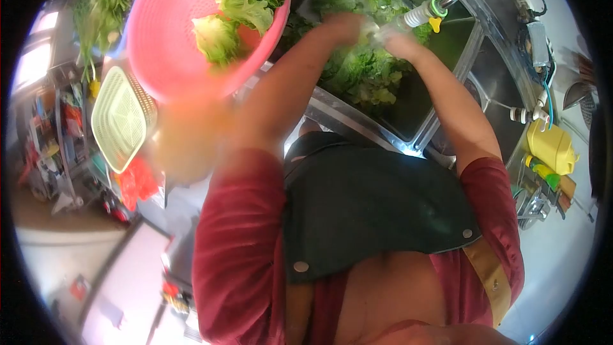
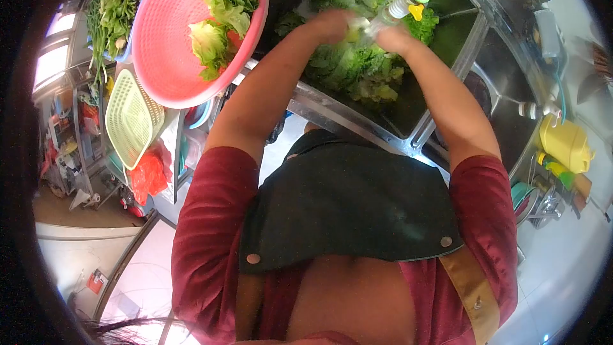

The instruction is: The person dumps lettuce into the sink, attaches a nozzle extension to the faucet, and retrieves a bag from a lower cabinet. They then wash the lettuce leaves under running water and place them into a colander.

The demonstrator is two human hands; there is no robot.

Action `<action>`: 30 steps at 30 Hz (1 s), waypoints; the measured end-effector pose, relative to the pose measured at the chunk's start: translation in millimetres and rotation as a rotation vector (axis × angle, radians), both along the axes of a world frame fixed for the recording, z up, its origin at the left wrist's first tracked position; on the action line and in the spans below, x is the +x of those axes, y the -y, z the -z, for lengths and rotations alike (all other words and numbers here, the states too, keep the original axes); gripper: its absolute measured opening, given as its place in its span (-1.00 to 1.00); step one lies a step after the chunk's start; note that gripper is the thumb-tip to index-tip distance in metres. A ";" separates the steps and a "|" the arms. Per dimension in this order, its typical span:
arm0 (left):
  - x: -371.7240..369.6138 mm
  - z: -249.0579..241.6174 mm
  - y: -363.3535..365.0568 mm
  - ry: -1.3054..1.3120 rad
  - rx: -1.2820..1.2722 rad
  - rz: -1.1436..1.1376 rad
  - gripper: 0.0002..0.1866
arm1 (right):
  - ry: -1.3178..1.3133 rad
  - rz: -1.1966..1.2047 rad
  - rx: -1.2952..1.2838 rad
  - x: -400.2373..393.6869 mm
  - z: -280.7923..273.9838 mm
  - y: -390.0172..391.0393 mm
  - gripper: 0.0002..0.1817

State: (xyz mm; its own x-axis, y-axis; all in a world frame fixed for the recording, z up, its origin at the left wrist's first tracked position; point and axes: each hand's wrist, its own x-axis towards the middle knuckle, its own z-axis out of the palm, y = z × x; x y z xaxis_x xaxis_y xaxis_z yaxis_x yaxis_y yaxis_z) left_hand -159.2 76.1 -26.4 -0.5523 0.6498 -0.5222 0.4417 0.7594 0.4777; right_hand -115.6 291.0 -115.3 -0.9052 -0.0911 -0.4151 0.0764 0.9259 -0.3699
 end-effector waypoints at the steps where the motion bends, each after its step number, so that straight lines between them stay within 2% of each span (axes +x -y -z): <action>1: 1.3 10.3 1.2 0.039 0.019 -0.028 -0.52 | -0.037 0.028 -0.016 -0.2 1.7 -6.4 -0.68; 2: 2.9 20.6 1.7 0.078 0.040 -0.053 -0.50 | -0.074 0.055 -0.033 -0.6 3.5 -12.9 -0.68; 4: 7.0 28.0 7.2 0.157 0.284 -0.290 -0.52 | -0.069 0.066 -0.306 -2.6 -29.8 -17.1 -0.63; 5: 11.7 31.1 9.6 0.199 0.405 -0.409 -0.53 | 0.037 0.223 -0.442 0.6 -40.0 -8.2 -0.61; 8: 30.0 29.0 -3.6 0.576 0.942 -0.918 -0.56 | 0.115 0.595 -1.027 10.6 -54.2 33.1 -0.44; 9: 28.8 41.0 -7.8 0.352 0.993 -0.851 -0.57 | 0.210 0.766 -1.063 10.9 -53.2 42.0 -0.18; 11: 25.5 69.1 -13.6 -0.093 1.062 -0.704 -0.58 | 0.350 0.747 -1.172 10.6 -35.3 44.7 -0.08; 12: 25.3 60.5 -13.9 -0.151 0.895 -0.669 -0.60 | 0.422 0.733 -1.227 8.5 -29.8 47.5 -0.03; 13: 25.8 41.9 -11.7 -0.211 0.726 -0.634 -0.62 | 0.349 0.677 -1.174 14.3 -52.5 58.3 -0.01; 14: 25.4 29.5 -7.0 -0.274 0.552 -0.602 -0.64 | 0.370 0.666 -1.168 15.6 -48.5 58.1 -0.03; 17: 26.0 33.8 -5.6 -0.365 0.679 -0.513 -0.76 | 0.451 0.639 -1.169 14.9 -35.4 41.3 -0.12; 20: 22.6 36.2 -12.3 -0.289 0.836 -0.595 -0.79 | 0.513 0.674 -1.254 21.0 -54.4 43.0 -0.29; 22: 27.0 20.9 -17.5 -0.283 0.854 -0.798 -0.76 | 0.495 0.700 -1.406 25.9 -72.6 52.8 -0.40; 23: 29.0 23.4 -23.4 -0.264 0.868 -0.877 -0.75 | 0.603 0.749 -1.527 26.6 -80.7 58.9 -0.53; 24: 30.4 26.9 -29.2 -0.244 0.882 -0.955 -0.73 | 0.627 0.775 -1.538 25.8 -78.0 55.9 -0.54; 26: 26.3 48.6 -38.5 0.037 1.022 -1.026 -0.70 | 0.669 0.830 -1.564 23.0 -62.7 47.8 -0.55; 27: 24.3 44.9 -39.3 0.183 1.087 -1.053 -0.68 | 0.617 0.777 -1.440 19.6 -56.0 45.8 -0.57; 29: 17.8 42.3 -30.2 -0.007 0.955 -0.969 -0.72 | 0.510 0.681 -1.189 16.1 -44.5 36.1 -0.62; 30: 15.5 38.3 -23.3 -0.097 0.890 -0.922 -0.74 | 0.382 0.504 -1.028 18.0 -53.3 37.4 -0.56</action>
State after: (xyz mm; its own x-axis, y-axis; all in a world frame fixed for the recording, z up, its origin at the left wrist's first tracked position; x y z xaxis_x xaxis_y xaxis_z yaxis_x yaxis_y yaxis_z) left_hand -143.7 99.4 -64.7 -0.9930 0.1114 -0.0402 -0.0125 0.2384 0.9711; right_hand -97.6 253.6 -61.9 -0.7686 -0.2082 -0.6050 0.6099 0.0474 -0.7911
